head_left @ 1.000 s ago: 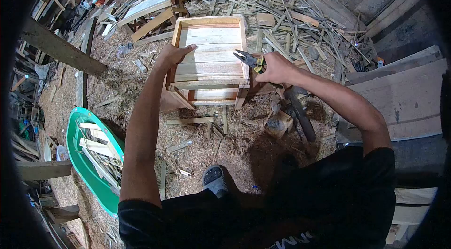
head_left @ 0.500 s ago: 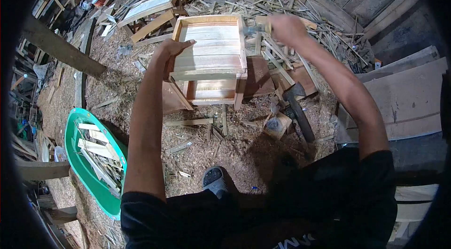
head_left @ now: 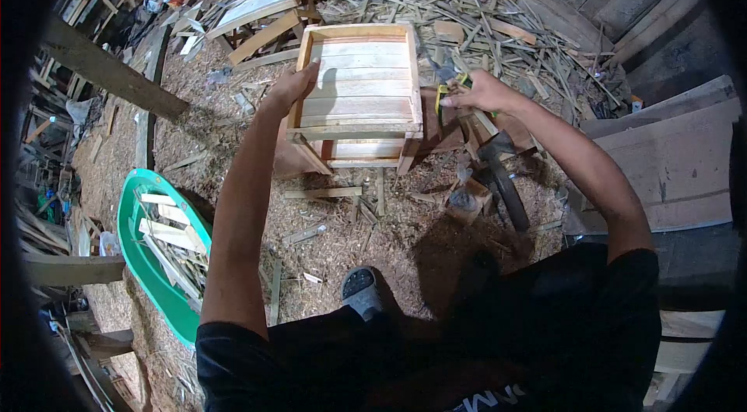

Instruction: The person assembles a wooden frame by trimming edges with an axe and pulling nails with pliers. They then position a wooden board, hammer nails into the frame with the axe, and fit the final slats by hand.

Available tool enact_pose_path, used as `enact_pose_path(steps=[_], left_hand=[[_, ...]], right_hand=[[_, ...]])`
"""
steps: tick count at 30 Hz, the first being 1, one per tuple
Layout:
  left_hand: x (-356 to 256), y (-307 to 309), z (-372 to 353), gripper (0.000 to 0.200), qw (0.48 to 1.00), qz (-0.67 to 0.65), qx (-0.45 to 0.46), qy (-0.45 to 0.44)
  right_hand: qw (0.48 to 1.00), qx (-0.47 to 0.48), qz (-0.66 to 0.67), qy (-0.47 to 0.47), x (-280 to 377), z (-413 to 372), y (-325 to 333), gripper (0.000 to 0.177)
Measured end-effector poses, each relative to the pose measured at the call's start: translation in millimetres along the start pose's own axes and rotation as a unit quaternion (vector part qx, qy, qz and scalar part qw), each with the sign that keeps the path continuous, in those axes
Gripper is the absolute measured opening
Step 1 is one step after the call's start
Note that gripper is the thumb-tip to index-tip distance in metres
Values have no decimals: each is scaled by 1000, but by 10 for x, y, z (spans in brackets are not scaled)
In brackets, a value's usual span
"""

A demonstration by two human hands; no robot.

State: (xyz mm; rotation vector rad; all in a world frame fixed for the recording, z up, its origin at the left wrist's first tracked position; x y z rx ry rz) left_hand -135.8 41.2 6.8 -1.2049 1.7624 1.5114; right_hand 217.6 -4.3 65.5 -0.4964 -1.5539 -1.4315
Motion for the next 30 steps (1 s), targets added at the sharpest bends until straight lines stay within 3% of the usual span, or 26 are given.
enact_pose_path(steps=[3,4,6,8,9,13,14,17,18,21,22,27,30], left_hand=[[119,-85,-113,69,989,-141,33,24],[146,-100,-256,70,981,-184,51,43],[178,-128,-534,70,966,-232,101,53],[287,-107,-770,68,958,-268,79,72],[314,-117,-857,67,953,-285,69,80],[322,-167,-947,59,935,-333,23,121],[279,-175,-979,59,935,-336,25,116],[127,-231,-1056,58,928,-354,27,108],[83,-265,-1072,57,923,-368,23,112],[-49,-332,-1060,56,921,-371,29,117],[-131,-359,-1056,56,918,-379,30,114],[-552,-475,-1010,54,913,-392,93,65],[-937,-699,-1033,49,887,-444,115,52]], right_hand=[[978,86,32,-189,-293,-345,-154,52],[991,59,-9,-123,-641,-314,-200,47],[991,85,-47,-92,-1008,-486,-355,43],[978,137,-33,-154,-1187,-735,-522,42],[958,169,2,-233,-1289,-945,-630,42],[935,196,-172,-242,-1416,-1242,-748,43],[961,151,-185,-141,-1212,-1217,-731,42],[976,122,-155,90,-1888,-1311,-1042,43],[964,152,-217,-7,-1650,-1332,-937,40],[946,115,-301,-46,-1595,-1165,-778,37],[929,141,-326,-99,-853,-1136,-654,38],[984,147,-99,8,422,-1011,-994,47],[995,-17,-31,90,996,-765,-835,62]])
Point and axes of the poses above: each hand's wrist, its own z-axis towards the middle knuckle, its own y-axis out of the back of the hand, x = y × z, the point moved 10 cm from there along z, towards the middle knuckle, and after that the axes turned 13 degrees about -x, right-handed, at the moved point
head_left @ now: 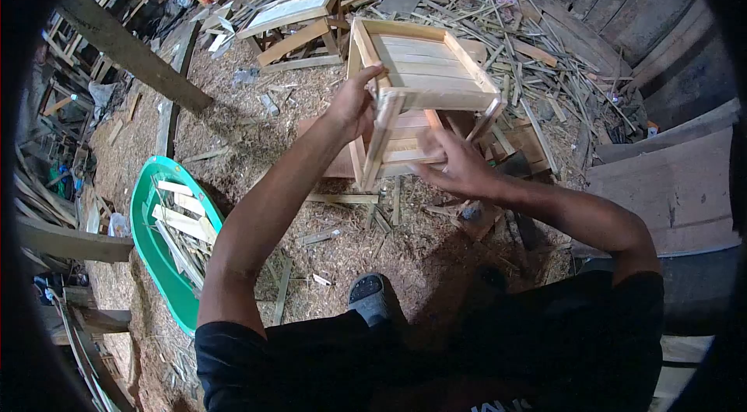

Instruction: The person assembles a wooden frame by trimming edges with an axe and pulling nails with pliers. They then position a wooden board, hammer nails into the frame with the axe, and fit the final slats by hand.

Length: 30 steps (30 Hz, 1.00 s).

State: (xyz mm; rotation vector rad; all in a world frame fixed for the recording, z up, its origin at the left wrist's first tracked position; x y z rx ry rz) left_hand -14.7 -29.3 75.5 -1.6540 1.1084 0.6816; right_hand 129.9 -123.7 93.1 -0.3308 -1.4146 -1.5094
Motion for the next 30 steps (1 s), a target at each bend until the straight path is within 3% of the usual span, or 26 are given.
enact_pose_path(steps=[2,6,9,10,14,18,21,24,30], left_hand=[[8,-235,1,47,1000,-16,12,3],[-171,-404,-61,43,992,-104,-56,-36],[-297,-478,-34,44,980,-186,-33,-68],[-326,-484,-11,45,978,-199,-17,-55],[-440,-414,-27,45,961,-255,-78,-76],[-467,-340,-77,46,957,-265,-99,-61],[-505,-340,-149,42,966,-237,-82,-57],[-495,-248,-172,43,961,-236,-130,-62],[-470,-215,-92,52,957,-264,-95,-71]], right_hand=[[994,-102,23,16,152,261,215,68],[977,-182,98,-44,104,490,406,55],[965,-123,205,-110,32,668,411,48],[968,-145,202,-34,126,731,481,44],[957,-194,202,76,259,903,658,39],[962,-127,240,26,271,912,546,41],[963,-115,240,31,372,908,498,43],[964,-101,244,23,398,932,482,42],[968,-124,205,69,424,950,484,43]])
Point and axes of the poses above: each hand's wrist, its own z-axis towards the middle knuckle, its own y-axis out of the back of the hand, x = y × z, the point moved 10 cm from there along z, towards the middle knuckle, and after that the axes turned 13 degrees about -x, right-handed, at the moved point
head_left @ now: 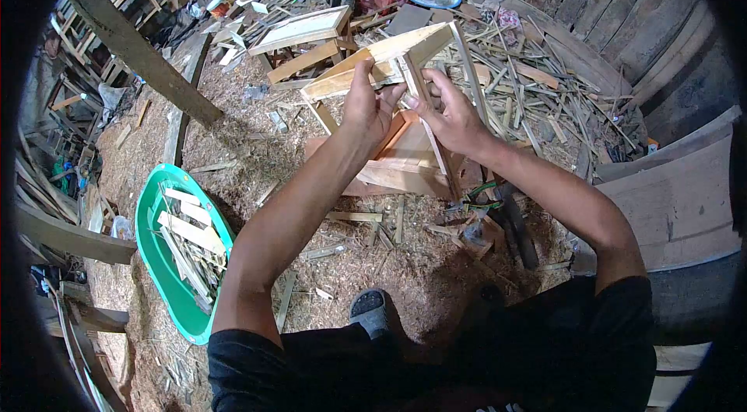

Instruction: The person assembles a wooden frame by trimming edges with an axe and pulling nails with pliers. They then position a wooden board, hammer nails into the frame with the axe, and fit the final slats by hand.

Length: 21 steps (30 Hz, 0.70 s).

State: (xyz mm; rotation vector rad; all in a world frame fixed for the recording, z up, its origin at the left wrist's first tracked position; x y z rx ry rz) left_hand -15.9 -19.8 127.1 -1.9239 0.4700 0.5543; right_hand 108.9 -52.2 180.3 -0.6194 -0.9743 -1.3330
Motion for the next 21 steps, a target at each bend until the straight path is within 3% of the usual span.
enact_pose_path(steps=[6,10,13,14,16,19,20,21], left_hand=[[54,94,11,52,1000,5,-20,17],[96,81,70,53,999,-33,5,34],[170,115,-27,54,998,-7,38,49],[218,153,-63,56,998,8,34,55],[333,202,-178,53,996,15,23,86],[674,372,-90,48,969,-15,120,214],[783,504,-51,44,973,9,72,220],[846,508,-78,45,967,8,85,238]], right_hand=[[992,5,-118,50,176,-13,31,43],[984,59,-111,125,459,44,-15,46],[949,46,-224,215,466,33,-58,51],[956,99,-246,129,276,12,-44,54],[948,138,-252,137,279,-2,-35,52],[935,207,-257,127,67,19,-27,51],[930,236,-256,116,-55,24,-34,51],[923,265,-256,108,-165,39,-47,51]])
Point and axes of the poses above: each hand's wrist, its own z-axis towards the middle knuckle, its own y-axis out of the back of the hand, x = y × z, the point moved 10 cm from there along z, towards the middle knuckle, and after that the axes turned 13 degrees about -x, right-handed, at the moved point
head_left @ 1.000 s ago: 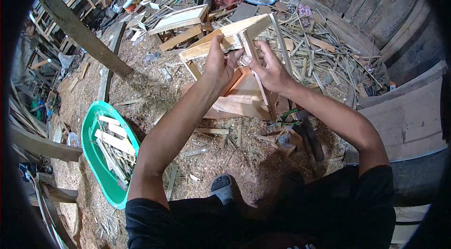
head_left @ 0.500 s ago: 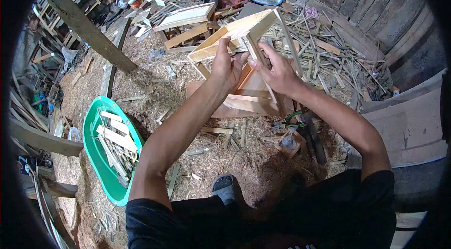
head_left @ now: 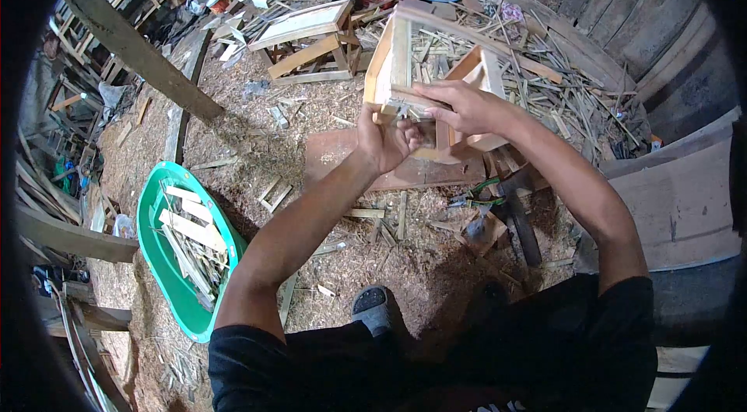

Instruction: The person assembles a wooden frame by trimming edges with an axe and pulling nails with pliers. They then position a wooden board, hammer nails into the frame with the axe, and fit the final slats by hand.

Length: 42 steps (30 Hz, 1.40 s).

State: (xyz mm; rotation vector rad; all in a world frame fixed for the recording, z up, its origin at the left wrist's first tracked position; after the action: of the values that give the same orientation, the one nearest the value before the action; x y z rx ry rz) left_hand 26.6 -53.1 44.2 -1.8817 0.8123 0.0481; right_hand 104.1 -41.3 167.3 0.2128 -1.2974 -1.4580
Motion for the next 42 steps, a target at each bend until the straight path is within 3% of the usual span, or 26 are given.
enact_pose_path(steps=[2,5,8,10,11,13,14,15,18,21,24,25,29,32,33,36,37,40,42], left_hand=[[123,37,6,47,999,2,25,36],[142,238,-39,49,998,8,-25,49],[105,559,-83,55,998,24,-27,49],[74,580,-272,54,997,11,-36,61],[23,741,-332,55,992,29,-119,24],[42,941,-395,52,990,95,-91,50],[44,1044,-401,51,987,127,-73,64],[-69,1337,-379,56,972,187,-142,26],[-456,1946,-255,59,883,436,-166,-51],[-969,1434,-655,54,803,450,-259,-294],[-1059,903,-785,36,771,456,-206,-394],[-1025,796,-815,29,775,460,-204,-382],[-973,914,-705,36,797,434,-149,-392],[-895,736,-904,47,709,533,-78,-455],[-854,792,-878,54,714,545,-73,-433],[-929,891,-796,51,687,556,-113,-454],[-942,877,-778,49,716,511,-101,-465],[-993,874,-772,48,656,573,-109,-478],[-988,881,-784,46,651,569,-117,-488]], right_hand=[[1000,27,8,-3,-164,68,-92,51],[998,60,33,1,-197,239,-174,48],[997,53,-1,55,-195,373,-477,47],[995,50,14,80,-117,478,-680,38],[994,63,19,87,-93,530,-811,31],[993,62,17,102,25,556,-954,17],[993,58,20,103,55,551,-974,20],[993,55,23,103,86,531,-989,22],[995,-14,-51,85,100,381,-966,36],[979,-80,-172,68,138,182,-921,45],[957,-185,-175,141,323,110,-814,41],[959,-191,-157,140,315,112,-811,41],[979,-134,-131,80,147,187,-859,46],[985,-104,-127,56,107,205,-898,56],[986,-104,-123,52,113,207,-911,58],[980,-111,-153,57,172,201,-943,59],[976,-130,-157,73,226,212,-911,56],[994,-96,-44,39,176,312,-957,45],[994,-82,-54,57,201,331,-960,40]])
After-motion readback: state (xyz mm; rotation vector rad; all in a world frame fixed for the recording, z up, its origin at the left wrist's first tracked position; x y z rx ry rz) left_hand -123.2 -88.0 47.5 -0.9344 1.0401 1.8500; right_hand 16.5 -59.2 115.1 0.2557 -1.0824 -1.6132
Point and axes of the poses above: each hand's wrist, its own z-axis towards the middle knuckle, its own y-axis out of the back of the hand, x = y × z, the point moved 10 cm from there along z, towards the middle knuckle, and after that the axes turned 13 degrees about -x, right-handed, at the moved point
